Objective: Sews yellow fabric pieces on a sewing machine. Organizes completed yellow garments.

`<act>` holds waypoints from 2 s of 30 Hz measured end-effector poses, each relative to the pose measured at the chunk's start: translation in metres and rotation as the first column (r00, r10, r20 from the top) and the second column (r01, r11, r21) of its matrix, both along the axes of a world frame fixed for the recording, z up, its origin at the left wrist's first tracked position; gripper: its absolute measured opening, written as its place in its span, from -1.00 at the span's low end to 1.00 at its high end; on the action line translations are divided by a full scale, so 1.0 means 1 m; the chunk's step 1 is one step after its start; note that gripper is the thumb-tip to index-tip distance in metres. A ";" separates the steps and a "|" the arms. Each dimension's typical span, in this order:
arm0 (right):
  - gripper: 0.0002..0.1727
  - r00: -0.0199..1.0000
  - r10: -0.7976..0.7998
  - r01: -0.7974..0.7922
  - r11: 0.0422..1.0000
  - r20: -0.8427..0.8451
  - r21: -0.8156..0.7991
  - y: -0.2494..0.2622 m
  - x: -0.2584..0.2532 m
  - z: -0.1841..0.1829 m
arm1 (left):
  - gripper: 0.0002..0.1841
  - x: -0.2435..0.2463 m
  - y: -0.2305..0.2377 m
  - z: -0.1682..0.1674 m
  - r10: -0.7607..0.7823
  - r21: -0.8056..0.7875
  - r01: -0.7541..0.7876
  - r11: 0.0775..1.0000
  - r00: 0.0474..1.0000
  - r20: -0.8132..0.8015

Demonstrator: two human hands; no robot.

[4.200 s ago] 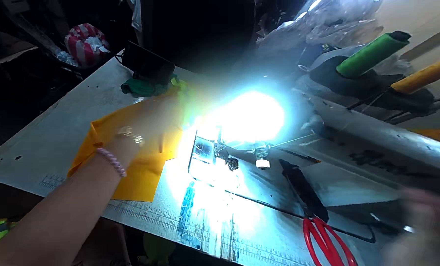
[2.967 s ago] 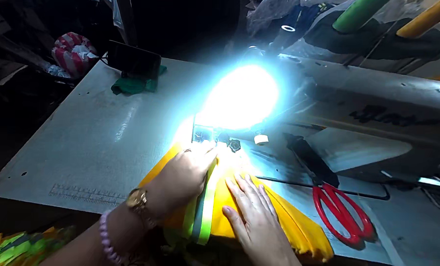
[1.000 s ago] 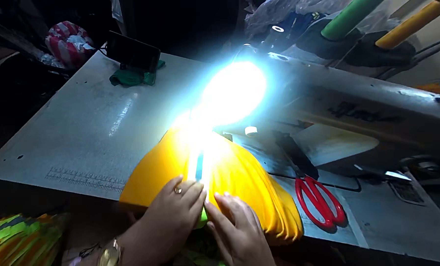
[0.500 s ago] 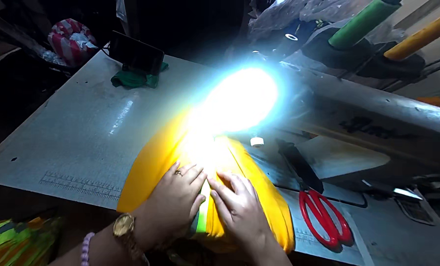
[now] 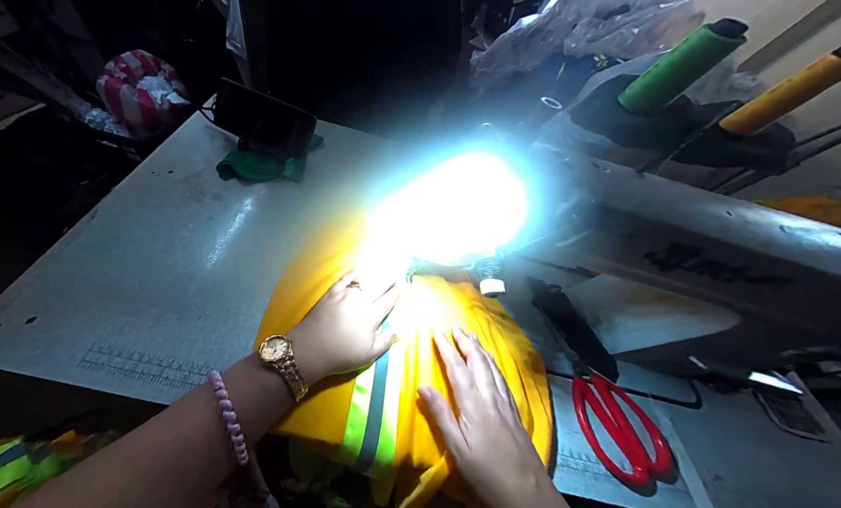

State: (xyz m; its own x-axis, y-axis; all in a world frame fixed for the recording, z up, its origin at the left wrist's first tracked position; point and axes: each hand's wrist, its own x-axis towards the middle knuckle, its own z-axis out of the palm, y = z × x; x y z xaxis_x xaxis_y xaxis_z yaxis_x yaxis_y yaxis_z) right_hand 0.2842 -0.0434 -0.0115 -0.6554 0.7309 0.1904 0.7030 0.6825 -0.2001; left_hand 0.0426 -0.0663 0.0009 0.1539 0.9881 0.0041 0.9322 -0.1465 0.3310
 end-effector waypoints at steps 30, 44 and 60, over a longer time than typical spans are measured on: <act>-0.58 0.970 0.207 -0.186 0.970 -0.125 0.157 0.002 -0.008 -0.013 | -0.49 0.031 -0.063 -0.026 0.017 0.243 -0.032 0.969 0.998 0.066; -0.63 0.945 0.286 -0.270 0.956 -0.158 0.118 -0.029 0.021 -0.011 | -0.68 0.044 -0.105 -0.033 -0.069 0.468 0.078 0.880 0.997 -0.037; -0.63 0.958 0.231 -0.213 0.970 -0.170 0.116 -0.026 0.014 -0.016 | -0.60 0.042 -0.107 -0.042 -0.046 0.415 0.014 0.910 0.997 0.066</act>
State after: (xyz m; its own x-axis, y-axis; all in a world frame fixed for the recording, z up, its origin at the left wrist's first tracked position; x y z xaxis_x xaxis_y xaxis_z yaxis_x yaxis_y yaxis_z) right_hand 0.2982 -0.0692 -0.0275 -0.7474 0.5434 0.3823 0.4893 0.8394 -0.2366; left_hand 0.0845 -0.1735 -0.0413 0.1670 0.8902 0.4238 0.9008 -0.3125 0.3016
